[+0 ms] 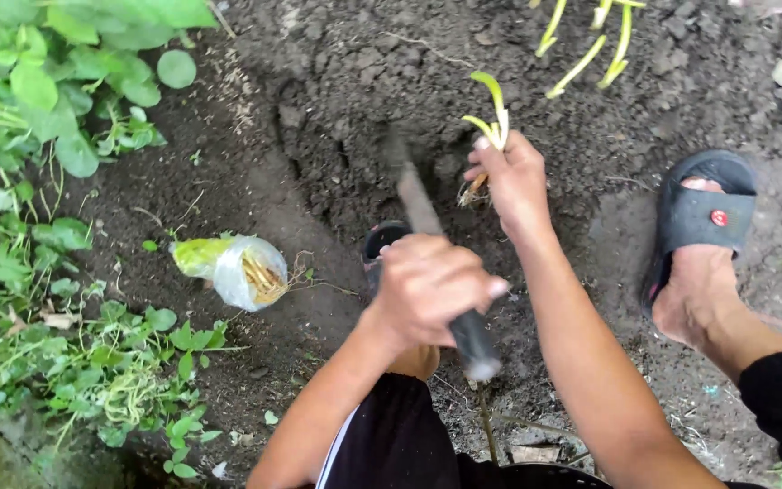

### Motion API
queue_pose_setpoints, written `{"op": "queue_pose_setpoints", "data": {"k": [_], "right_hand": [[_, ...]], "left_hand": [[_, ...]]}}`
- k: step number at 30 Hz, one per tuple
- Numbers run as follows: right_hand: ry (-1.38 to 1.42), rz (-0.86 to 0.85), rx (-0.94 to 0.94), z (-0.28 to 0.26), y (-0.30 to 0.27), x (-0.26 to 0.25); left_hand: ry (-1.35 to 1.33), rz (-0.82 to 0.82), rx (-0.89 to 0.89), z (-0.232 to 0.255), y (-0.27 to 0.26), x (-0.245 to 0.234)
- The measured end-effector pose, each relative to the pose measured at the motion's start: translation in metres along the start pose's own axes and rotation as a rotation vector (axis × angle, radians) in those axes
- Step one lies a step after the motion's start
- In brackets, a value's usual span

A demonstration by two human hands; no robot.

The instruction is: The person plants small green shoots into a prepared soil bed. They use a knife to make holes, place the shoots, and cover the roots with soil. The person retrieves additional shoots from a plastic bag and continues planting in a row.

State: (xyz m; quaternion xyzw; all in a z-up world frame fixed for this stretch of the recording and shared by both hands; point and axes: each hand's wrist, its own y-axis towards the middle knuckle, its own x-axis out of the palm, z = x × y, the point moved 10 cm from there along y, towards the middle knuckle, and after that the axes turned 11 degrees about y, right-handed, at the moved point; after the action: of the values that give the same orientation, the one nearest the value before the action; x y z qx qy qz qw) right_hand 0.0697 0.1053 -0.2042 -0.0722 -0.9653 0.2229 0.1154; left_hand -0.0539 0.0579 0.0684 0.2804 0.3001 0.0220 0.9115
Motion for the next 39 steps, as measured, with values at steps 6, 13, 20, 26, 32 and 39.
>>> {"op": "queue_pose_setpoints", "data": {"k": [6, 13, 20, 26, 32, 39], "right_hand": [[-0.071, 0.023, -0.031, -0.006, -0.001, -0.016], [-0.213, 0.095, -0.155, -0.012, -0.005, -0.046], [-0.184, 0.158, -0.019, 0.010, 0.003, -0.065], [-0.307, 0.159, 0.120, -0.002, -0.015, -0.065], [-0.550, 0.172, 0.260, -0.002, -0.036, -0.042], [-0.405, 0.253, -0.303, -0.001, -0.019, -0.071]], "left_hand": [[-0.057, -0.006, -0.030, 0.001, -0.004, -0.016], [-0.201, 0.009, -0.071, -0.005, -0.006, 0.007], [-0.331, -0.013, -0.195, -0.019, 0.010, -0.016], [-0.193, 0.129, -0.272, -0.041, -0.011, -0.050], [-0.208, 0.153, -0.257, -0.042, -0.016, -0.016], [-0.305, 0.191, -0.239, -0.045, -0.031, -0.015]]}}
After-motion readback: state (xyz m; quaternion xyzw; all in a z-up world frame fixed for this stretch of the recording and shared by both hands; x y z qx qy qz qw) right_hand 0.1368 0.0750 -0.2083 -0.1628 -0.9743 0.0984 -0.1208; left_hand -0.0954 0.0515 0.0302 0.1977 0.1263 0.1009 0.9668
